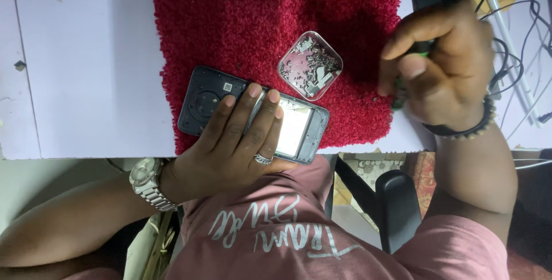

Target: Repairing a mobile phone by using a precision screwdriver to manage internal screws

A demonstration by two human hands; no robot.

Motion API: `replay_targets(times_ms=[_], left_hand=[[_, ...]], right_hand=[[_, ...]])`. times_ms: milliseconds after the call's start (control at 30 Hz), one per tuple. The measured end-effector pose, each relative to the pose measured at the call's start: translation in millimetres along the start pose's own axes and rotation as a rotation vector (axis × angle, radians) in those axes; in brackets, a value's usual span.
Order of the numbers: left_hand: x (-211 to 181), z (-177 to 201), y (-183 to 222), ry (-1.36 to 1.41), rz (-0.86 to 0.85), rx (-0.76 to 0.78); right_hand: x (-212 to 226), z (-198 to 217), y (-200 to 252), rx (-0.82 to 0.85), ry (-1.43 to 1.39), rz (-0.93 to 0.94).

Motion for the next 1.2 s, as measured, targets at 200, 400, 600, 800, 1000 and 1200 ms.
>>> replay_targets(times_ms=[200, 400, 600, 800, 1000, 1200], left_hand=[[-1.4, -2.4, 1.8, -0.015, 0.001, 0.01], [2.1, 0.1, -1.5, 0.0, -0.018, -0.021], [1.5, 0.5, -0.1, -0.002, -0.015, 0.005], [2.6, 0.2, -1.4, -0.049, -0.019, -0.013], [1.2, -0.1, 0.9, -0.049, -0.029, 0.026], [-0.6, -1.7, 1.8, 0.019, -0.005, 0.015]], right_hand=[[0.0, -6.8, -14.8, 0.152, -0.105, 0.034], [1.5, -16.4, -15.5, 0.087, -0.152, -0.057], [24.0, -19.4, -26.8, -0.109, -0.084, 0.059], [28.2, -35.0, -26.8, -0.213, -0.008, 0.199], [28.2, -39.6, -27.8, -0.29, 0.008, 0.227], [21.7, -39.3, -30.6, -0.298, 0.024, 0.283]])
Point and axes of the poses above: each hand's wrist, its own y-axis away from the middle knuckle, its own z-axis out of the back of the hand, x = y × z, the point moved 1 cm from there along -y, towards the middle knuckle, and after that the axes turned 5 degrees about y, right-handed, at the moved point
